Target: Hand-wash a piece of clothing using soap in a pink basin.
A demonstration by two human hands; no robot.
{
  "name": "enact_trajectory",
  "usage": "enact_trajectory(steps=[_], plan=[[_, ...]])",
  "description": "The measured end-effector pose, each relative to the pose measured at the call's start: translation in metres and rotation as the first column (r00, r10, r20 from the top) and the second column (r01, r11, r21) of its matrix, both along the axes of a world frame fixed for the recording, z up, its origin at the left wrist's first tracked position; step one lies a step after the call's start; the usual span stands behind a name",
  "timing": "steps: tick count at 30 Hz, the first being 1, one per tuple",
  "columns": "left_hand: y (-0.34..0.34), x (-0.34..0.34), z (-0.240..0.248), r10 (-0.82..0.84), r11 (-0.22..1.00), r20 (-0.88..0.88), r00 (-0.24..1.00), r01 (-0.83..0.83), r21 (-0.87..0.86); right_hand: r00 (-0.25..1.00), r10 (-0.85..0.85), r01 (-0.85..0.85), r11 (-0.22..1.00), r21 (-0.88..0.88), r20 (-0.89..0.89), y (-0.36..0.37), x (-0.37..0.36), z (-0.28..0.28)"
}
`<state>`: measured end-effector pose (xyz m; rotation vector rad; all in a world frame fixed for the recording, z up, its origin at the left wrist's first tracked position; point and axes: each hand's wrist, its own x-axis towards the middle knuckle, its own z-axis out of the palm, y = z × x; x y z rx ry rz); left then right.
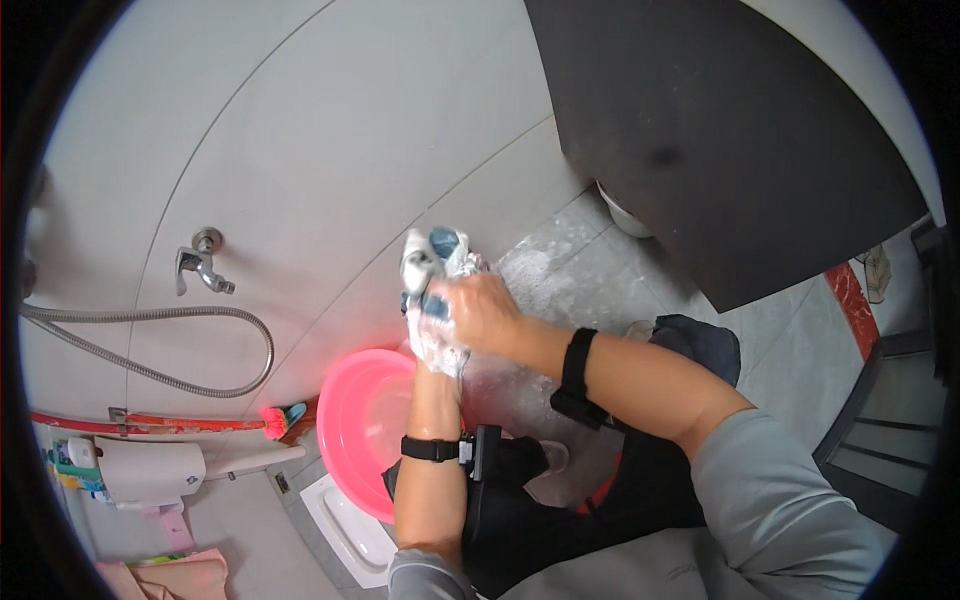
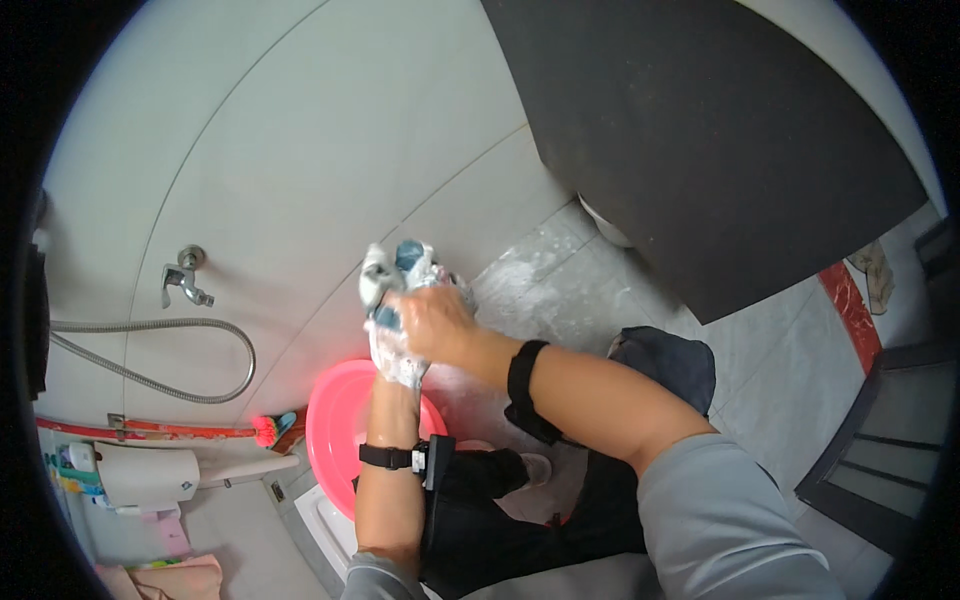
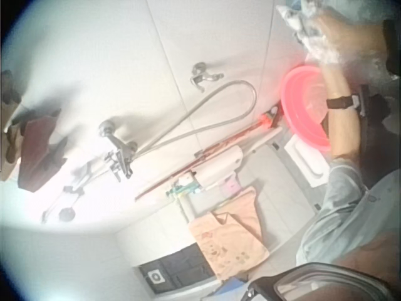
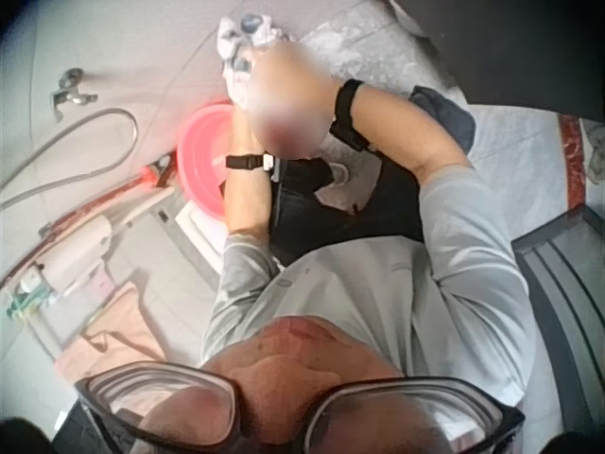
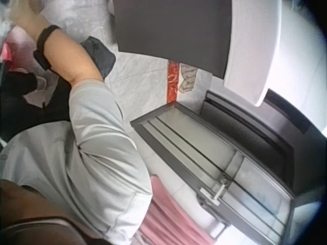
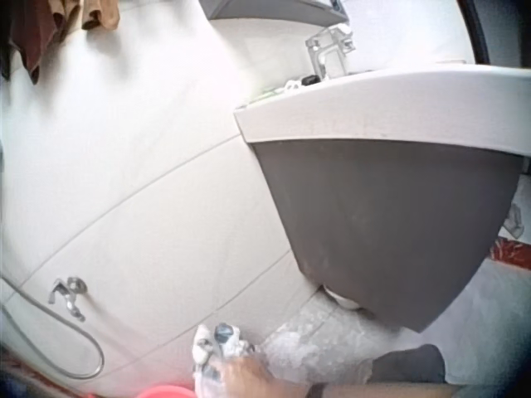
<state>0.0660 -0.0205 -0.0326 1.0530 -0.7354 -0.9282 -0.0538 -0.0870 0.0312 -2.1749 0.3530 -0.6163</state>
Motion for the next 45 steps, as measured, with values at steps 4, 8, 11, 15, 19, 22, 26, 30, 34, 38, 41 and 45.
enact_trajectory(steps=[4, 8, 11, 15, 19, 22, 26, 30, 34, 38, 41, 45], plan=[[0.014, -0.041, 0.033, 0.244, 0.969, -0.454, 0.857, -0.231, 0.086, 0.943, -0.273, 0.306, 0.935, 0.179, -0.189, -0.023, 0.01, -0.007], [0.014, -0.038, 0.086, 0.269, 0.888, -0.153, 0.951, -0.183, 0.422, 0.894, -0.382, 0.437, 0.859, 0.268, -0.234, -0.047, 0.006, -0.002], [0.021, -0.018, 0.082, 0.239, 0.791, 0.344, 0.908, -0.388, 0.473, 0.894, -0.403, 0.447, 0.818, 0.361, -0.194, -0.071, -0.005, 0.01], [0.033, 0.002, 0.044, 0.506, 0.73, 0.548, 0.666, -0.669, 0.139, 0.892, -0.423, 0.45, 0.785, 0.426, -0.162, -0.063, -0.021, 0.025], [0.031, -0.008, 0.06, 0.477, 0.599, 0.708, 0.521, -0.782, 0.171, 0.866, -0.465, 0.499, 0.77, 0.398, -0.185, -0.072, -0.041, 0.006], [0.041, 0.023, 0.045, 0.711, 0.487, 0.616, 0.337, -0.869, -0.086, 0.912, -0.366, 0.41, 0.844, 0.346, -0.187, -0.088, -0.042, 0.014], [0.053, 0.03, 0.052, 0.573, 0.576, 0.527, 0.628, -0.765, 0.287, 0.898, -0.402, 0.433, 0.732, 0.525, -0.18, -0.095, -0.037, -0.004], [0.031, 0.001, 0.041, 0.354, 0.706, 0.729, 0.586, -0.679, 0.203, 0.944, -0.266, 0.33, 0.713, 0.619, -0.197, -0.079, -0.025, -0.008], [0.013, -0.025, 0.057, -0.013, 0.902, 0.276, 0.961, -0.107, 0.418, 0.966, -0.16, 0.258, 0.577, 0.775, -0.202, -0.065, -0.02, 0.003], [0.015, -0.029, 0.039, -0.065, 0.87, 0.417, 0.907, -0.153, 0.468, 0.986, -0.124, 0.156, 0.516, 0.842, -0.107, -0.067, -0.014, -0.005], [0.01, -0.024, 0.034, 0.034, 0.917, 0.278, 0.96, -0.14, 0.373, 0.995, -0.092, 0.005, 0.401, 0.916, 0.034, -0.073, -0.013, -0.007], [0.006, -0.032, 0.057, 0.192, 0.966, -0.047, 0.98, -0.18, 0.184, 0.986, -0.059, -0.113, 0.462, 0.88, 0.157, -0.078, -0.018, 0.001]])
